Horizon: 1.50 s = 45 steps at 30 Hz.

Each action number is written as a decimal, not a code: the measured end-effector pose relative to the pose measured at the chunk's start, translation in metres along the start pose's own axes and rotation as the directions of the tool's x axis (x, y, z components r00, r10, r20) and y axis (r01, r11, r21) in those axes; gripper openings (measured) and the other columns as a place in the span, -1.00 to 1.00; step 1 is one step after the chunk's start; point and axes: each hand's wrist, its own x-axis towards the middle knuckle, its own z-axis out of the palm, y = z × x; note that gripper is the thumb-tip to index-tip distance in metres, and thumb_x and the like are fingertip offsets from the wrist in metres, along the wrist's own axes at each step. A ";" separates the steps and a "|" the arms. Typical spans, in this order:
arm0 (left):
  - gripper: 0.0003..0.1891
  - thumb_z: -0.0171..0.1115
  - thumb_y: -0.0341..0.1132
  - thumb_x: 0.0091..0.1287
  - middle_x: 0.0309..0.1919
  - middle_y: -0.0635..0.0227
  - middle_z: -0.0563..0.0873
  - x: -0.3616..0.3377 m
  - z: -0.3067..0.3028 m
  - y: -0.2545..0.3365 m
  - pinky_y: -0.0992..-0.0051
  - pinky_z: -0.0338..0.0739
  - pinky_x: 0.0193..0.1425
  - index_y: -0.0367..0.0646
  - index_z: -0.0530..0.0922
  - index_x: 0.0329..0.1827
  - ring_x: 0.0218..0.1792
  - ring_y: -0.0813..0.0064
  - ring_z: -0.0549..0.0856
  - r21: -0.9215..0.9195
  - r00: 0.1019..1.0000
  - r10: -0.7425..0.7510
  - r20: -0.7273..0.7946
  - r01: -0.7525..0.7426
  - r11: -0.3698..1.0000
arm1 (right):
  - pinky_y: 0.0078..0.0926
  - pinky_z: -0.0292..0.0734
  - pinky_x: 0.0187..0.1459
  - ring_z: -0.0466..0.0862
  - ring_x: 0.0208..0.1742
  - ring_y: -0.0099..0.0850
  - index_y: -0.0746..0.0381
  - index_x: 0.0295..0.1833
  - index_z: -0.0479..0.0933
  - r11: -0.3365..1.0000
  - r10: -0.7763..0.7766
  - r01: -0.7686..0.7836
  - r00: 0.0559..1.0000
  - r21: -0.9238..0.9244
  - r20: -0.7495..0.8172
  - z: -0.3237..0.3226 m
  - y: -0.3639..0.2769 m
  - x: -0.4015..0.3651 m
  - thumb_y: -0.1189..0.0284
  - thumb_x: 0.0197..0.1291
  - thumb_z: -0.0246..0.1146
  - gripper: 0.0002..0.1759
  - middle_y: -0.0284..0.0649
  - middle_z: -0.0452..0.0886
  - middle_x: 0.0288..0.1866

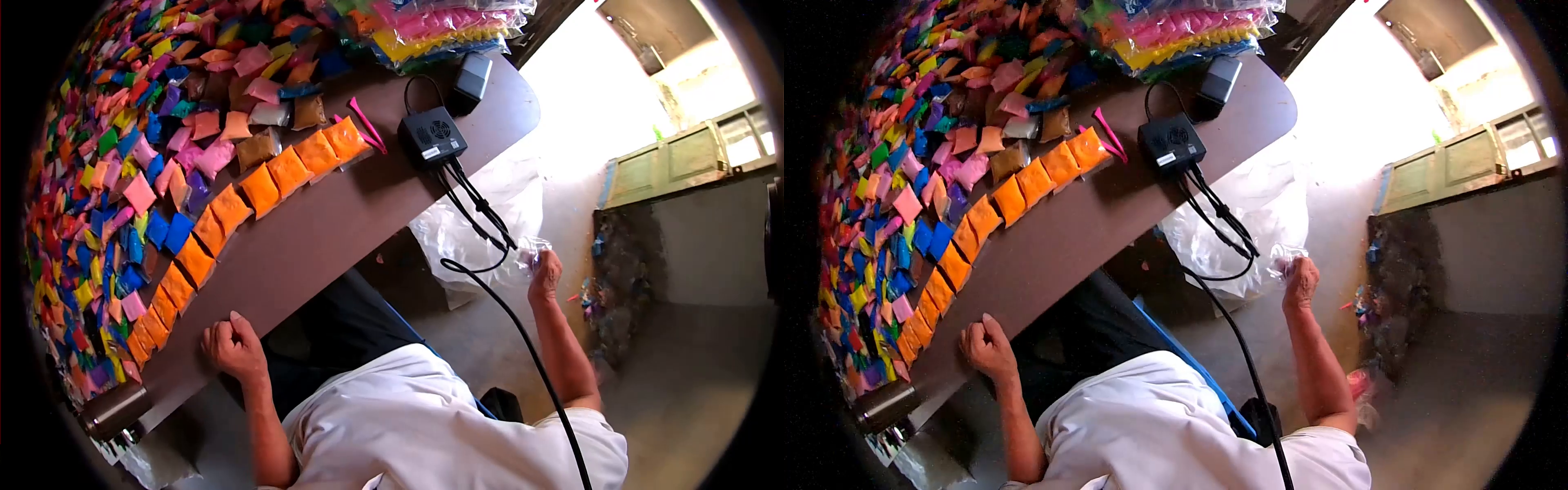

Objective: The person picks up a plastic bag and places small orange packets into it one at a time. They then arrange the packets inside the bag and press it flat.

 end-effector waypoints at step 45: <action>-0.72 0.11 -0.23 0.46 -0.47 0.38 0.61 -0.078 -0.137 -0.028 0.65 0.43 -0.34 -0.26 0.53 -0.35 -0.48 0.70 0.51 -0.781 0.858 -0.401 0.319 0.478 0.401 | -0.30 0.41 0.13 0.48 0.16 -0.20 0.15 -0.18 0.54 0.607 -0.187 -0.745 0.205 0.277 0.961 0.244 -0.099 -0.227 0.21 0.18 0.23 -0.76 -0.01 0.52 0.14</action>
